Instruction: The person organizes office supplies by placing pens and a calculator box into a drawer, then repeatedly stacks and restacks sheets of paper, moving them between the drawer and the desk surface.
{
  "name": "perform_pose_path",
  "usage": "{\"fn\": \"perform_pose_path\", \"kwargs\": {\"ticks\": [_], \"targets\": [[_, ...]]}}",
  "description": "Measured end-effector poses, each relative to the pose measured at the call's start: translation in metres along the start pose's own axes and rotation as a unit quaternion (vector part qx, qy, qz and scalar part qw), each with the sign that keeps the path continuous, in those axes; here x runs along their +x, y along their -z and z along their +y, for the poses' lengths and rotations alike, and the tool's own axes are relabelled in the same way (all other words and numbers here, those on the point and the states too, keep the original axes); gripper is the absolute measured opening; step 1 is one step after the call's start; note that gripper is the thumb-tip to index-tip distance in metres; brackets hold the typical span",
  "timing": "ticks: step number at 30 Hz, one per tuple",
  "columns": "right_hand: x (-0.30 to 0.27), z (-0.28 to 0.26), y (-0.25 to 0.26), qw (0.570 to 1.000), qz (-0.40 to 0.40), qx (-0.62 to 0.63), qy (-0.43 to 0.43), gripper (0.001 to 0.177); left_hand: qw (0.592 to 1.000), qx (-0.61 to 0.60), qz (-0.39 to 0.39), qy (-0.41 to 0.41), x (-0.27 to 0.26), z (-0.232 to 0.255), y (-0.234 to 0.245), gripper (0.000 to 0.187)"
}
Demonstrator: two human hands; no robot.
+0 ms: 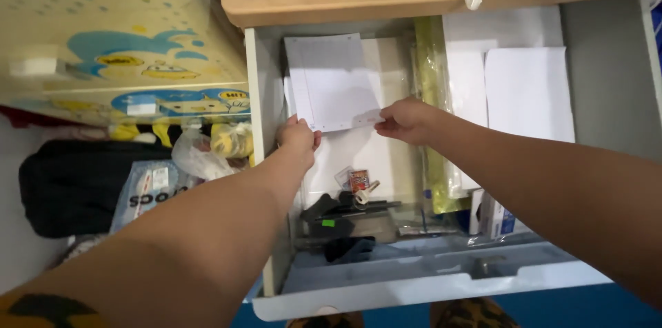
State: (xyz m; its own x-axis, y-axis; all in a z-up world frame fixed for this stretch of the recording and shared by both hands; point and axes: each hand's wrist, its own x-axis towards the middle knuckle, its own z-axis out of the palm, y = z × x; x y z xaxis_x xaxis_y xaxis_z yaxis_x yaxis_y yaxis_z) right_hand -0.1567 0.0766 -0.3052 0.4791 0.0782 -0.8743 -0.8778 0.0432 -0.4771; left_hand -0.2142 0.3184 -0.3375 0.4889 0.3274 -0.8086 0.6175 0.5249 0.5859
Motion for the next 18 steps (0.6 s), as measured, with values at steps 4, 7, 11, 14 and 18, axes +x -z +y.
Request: {"fn": "perform_pose_path", "kwargs": {"ticks": [4, 7, 11, 14, 18], "targets": [[0.009, 0.009, -0.015, 0.996, -0.015, -0.083, 0.024, 0.023, 0.997, -0.037, 0.061, -0.014, 0.013, -0.005, -0.012, 0.043], [0.023, 0.013, -0.023, 0.997, -0.003, -0.077, 0.016, 0.025, 0.996, -0.042, 0.073, -0.011, 0.017, -0.013, -0.026, 0.044], [0.036, 0.017, -0.038, 0.999, 0.030, -0.024, 0.007, 0.030, 0.998, -0.039, 0.043, 0.022, 0.024, -0.015, -0.040, 0.046], [0.037, 0.028, -0.039, 1.000, 0.013, -0.011, 0.010, 0.037, 0.997, -0.042, 0.010, 0.066, 0.034, -0.011, -0.040, 0.048], [0.034, 0.034, -0.026, 0.999, -0.006, 0.021, 0.027, 0.053, 0.993, -0.037, -0.007, 0.109, 0.046, -0.001, -0.029, 0.050]]}}
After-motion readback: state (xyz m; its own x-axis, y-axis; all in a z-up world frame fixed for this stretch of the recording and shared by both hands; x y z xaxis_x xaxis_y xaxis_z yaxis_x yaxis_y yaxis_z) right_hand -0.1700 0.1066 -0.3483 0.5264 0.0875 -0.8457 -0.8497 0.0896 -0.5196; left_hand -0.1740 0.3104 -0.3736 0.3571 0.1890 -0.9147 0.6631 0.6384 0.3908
